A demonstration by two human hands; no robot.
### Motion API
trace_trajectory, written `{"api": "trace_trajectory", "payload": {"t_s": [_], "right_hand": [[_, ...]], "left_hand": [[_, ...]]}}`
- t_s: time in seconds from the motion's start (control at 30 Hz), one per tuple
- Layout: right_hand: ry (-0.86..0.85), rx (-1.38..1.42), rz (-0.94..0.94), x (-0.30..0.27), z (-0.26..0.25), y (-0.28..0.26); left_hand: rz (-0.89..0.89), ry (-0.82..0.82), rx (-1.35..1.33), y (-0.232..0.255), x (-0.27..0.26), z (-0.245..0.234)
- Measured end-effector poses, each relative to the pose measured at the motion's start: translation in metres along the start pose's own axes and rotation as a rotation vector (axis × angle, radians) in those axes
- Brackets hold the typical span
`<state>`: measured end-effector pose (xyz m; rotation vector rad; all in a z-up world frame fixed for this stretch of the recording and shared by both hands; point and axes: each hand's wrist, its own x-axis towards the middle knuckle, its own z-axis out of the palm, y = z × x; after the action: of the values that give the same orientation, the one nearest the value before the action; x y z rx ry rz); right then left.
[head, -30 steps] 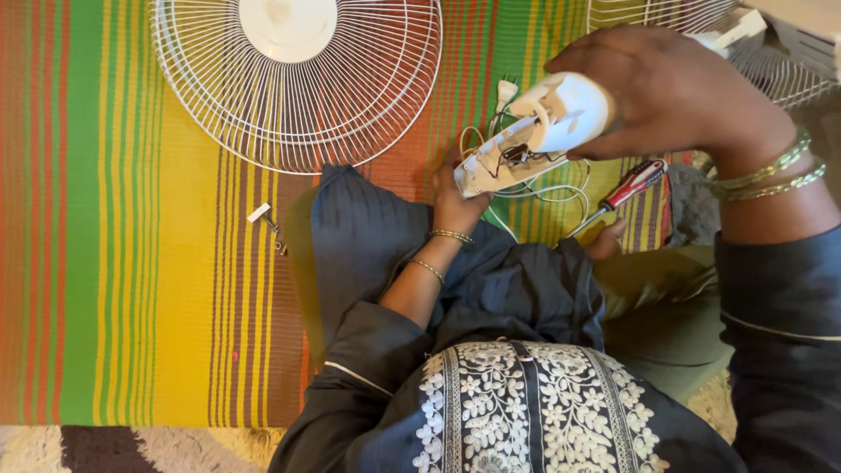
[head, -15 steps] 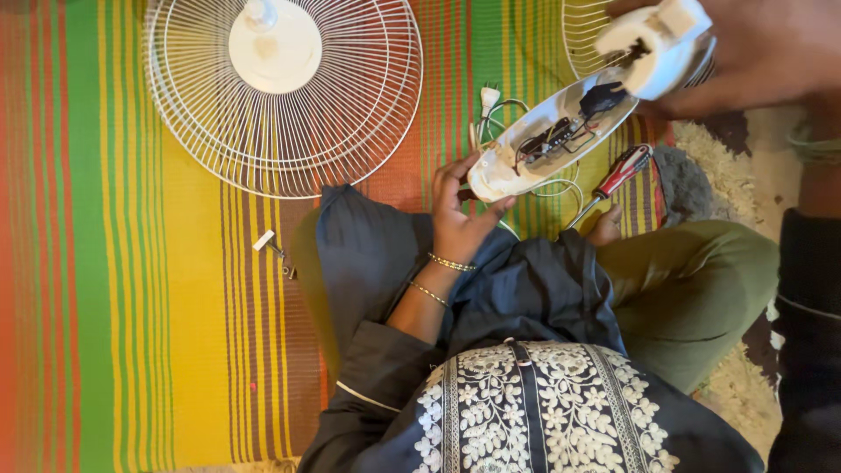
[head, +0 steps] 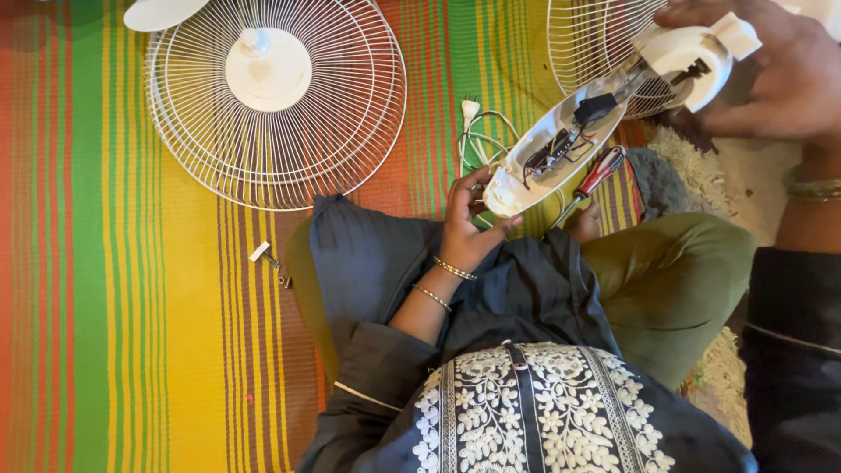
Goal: The person sits on a mat and uses a screwdriver to disassemble a white electric fan. They remove the casing to access the internal wiring and motor, manipulate the components, and then wipe the fan parts with a cloth.
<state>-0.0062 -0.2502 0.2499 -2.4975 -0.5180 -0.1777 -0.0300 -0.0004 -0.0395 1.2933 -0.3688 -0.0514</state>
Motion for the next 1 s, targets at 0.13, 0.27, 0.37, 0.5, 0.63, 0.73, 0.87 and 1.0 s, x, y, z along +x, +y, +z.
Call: {"api": "trace_trajectory", "payload": {"t_s": [0.13,0.27,0.37,0.5,0.63,0.73,0.87,1.0], "right_hand": [[0.037,0.005,-0.016,-0.004,-0.001,-0.007],[0.019,-0.099,-0.015,-0.013,-0.005,0.008],[-0.026,0.084,0.055,-0.018,-0.009,0.037],[-0.029,0.012,0.004,-0.023,-0.011,0.053],[-0.120,-0.266,-0.176,-0.012,-0.027,0.046],[-0.103,-0.261,-0.101,-0.017,-0.027,0.043],[-0.018,-0.073,0.002,-0.028,-0.021,0.033],[0.093,0.046,-0.081,-0.049,0.009,0.011]], "left_hand": [[0.002,-0.021,-0.037,-0.004,-0.003,0.002],[0.076,-0.048,0.050,0.005,-0.002,0.000],[0.127,-0.056,0.152,0.014,-0.001,-0.002],[0.111,-0.079,0.137,0.019,0.000,-0.001],[0.083,-0.097,0.131,0.018,0.001,0.001],[0.050,-0.119,0.138,0.013,-0.001,0.002],[0.009,-0.177,0.056,-0.017,-0.008,-0.001],[-0.218,-0.037,-0.358,-0.069,-0.012,-0.001]]}}
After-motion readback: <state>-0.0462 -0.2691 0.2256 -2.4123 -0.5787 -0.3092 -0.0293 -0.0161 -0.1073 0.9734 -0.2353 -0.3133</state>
